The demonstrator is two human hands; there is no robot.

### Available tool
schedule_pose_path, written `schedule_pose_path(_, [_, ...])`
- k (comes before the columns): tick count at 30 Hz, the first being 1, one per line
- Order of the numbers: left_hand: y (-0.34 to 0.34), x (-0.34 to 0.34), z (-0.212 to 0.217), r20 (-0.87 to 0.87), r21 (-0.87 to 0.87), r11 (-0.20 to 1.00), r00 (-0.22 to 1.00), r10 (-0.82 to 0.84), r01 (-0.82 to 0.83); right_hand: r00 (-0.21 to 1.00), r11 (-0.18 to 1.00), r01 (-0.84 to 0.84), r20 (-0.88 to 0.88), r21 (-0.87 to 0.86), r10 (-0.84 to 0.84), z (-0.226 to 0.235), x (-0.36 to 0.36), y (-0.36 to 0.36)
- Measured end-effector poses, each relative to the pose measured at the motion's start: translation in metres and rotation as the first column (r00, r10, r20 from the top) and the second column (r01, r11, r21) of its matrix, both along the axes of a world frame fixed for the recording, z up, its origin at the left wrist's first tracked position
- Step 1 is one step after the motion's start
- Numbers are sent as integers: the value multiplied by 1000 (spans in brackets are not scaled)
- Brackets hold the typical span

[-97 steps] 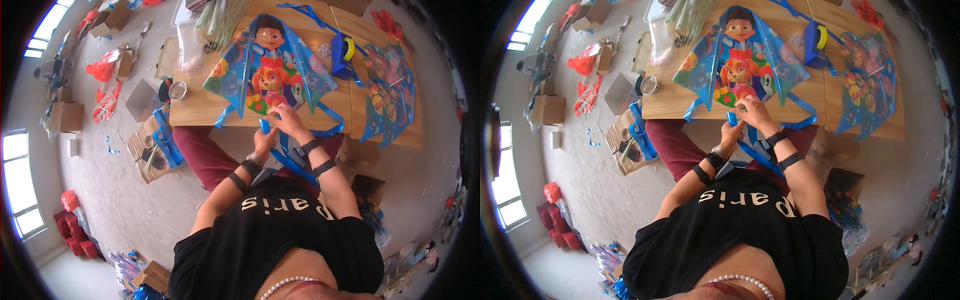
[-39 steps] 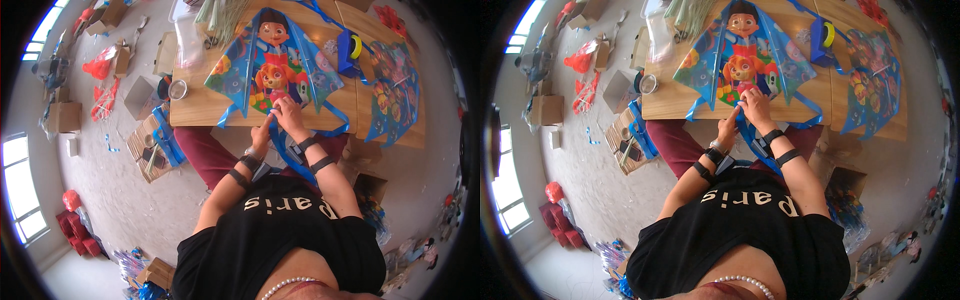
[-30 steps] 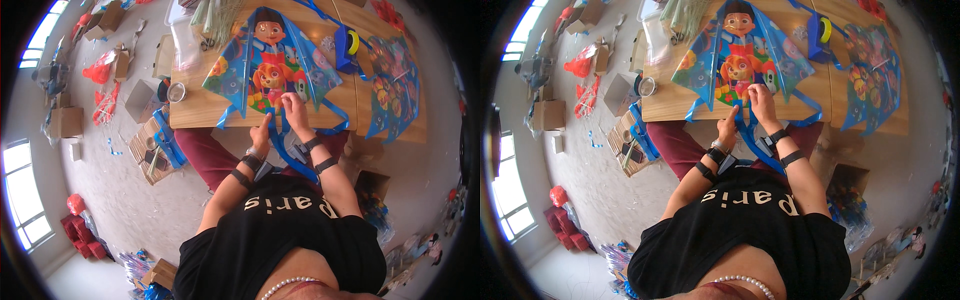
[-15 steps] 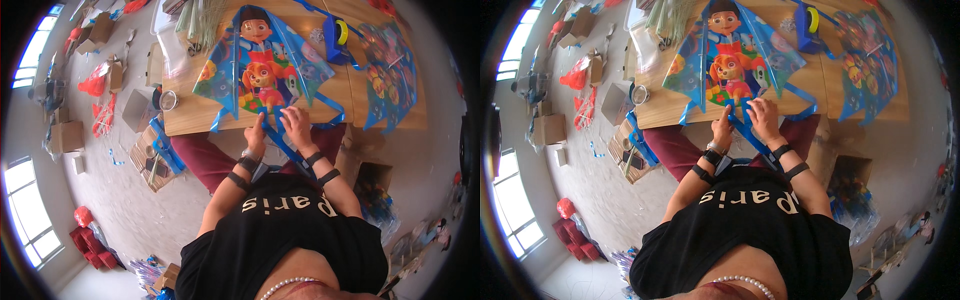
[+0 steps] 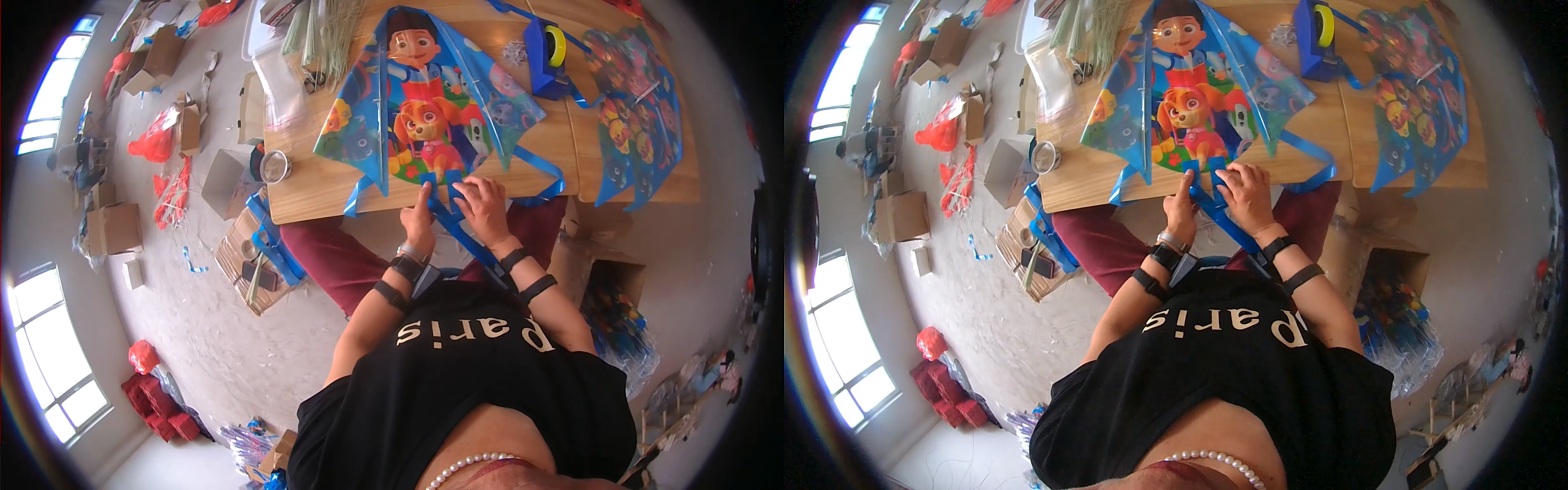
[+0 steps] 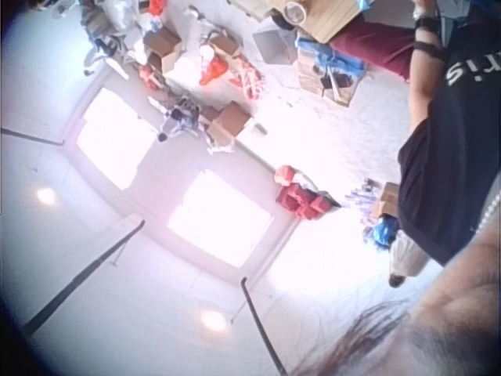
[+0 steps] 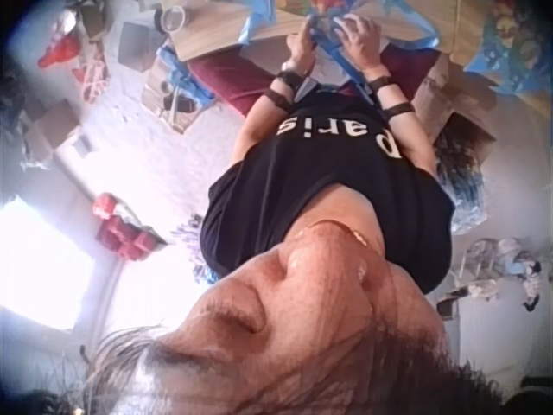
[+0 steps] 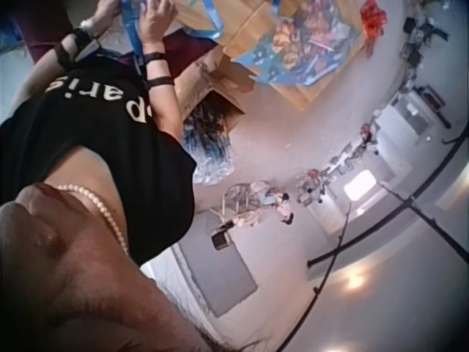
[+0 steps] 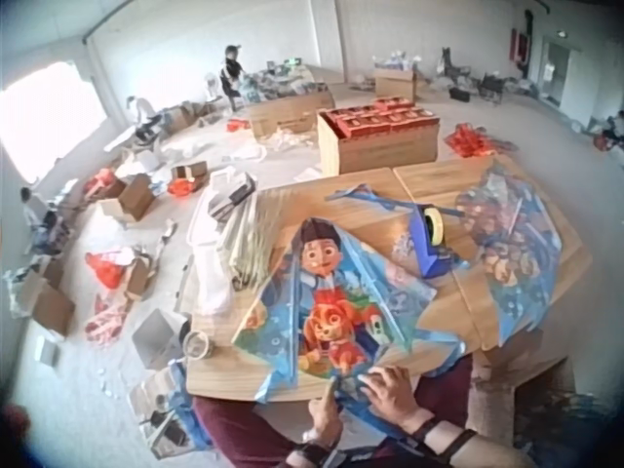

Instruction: Applying adhesive tape and attaching ribbons to patterned kite covers.

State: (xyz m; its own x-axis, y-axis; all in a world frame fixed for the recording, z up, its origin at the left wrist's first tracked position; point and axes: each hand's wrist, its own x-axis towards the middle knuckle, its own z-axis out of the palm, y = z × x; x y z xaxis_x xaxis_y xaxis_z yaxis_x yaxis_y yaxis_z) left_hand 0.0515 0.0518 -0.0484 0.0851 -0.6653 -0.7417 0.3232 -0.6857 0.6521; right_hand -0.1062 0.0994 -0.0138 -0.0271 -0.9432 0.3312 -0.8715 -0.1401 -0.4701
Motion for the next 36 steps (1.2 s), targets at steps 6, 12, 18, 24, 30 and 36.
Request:
schedule_pose_path(6, [0, 1, -7, -22, -20, 1000, 1000, 15, -16, 1000, 1000, -3, 22, 18, 3, 1, 1, -1])
schedule_pose_path(12, [1, -3, -5, -31, -20, 998, 998, 52, -52, 1000, 1000, -5, 21, 24, 5, 1, 0, -1])
schedule_pose_path(18, [2, 0, -5, -51, -32, 998, 998, 43, -45, 1000, 1000, -2, 16, 25, 2, 2, 1, -1])
schedule_pose_path(24, [2, 1, -3, -6, -26, 999, 999, 39, -39, 1000, 1000, 3, 16, 25, -3, 2, 2, -1])
schedule_pose_path(30, [0, 1, -5, -15, -29, 999, 1000, 24, -25, 1000, 1000, 5, 8, 19, -5, 3, 1, -3])
schedule_pose_path(36, [1, 0, -6, -24, -31, 999, 999, 22, -23, 1000, 1000, 7, 21, 21, -7, 3, 1, -2])
